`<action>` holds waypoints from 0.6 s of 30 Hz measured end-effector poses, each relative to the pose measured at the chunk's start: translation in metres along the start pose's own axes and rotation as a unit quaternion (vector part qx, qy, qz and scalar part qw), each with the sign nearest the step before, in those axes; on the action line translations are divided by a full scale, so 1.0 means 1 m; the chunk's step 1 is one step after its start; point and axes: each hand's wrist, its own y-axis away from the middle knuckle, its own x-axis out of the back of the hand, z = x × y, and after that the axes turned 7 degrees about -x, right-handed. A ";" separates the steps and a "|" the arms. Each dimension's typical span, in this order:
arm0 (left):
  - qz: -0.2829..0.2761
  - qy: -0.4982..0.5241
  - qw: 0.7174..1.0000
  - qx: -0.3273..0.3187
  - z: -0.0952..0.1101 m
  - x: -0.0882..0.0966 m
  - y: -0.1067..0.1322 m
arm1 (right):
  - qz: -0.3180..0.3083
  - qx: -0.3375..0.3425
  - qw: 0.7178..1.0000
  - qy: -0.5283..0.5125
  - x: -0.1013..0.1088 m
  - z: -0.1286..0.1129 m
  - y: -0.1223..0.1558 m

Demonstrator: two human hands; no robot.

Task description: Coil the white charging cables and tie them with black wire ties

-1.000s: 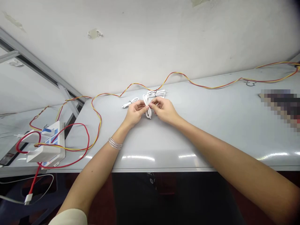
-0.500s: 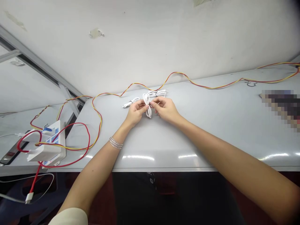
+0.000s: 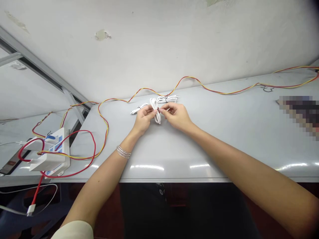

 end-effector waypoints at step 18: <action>0.009 -0.006 1.000 0.002 0.002 -0.001 0.000 | 0.006 0.051 0.997 0.050 0.000 0.003 0.001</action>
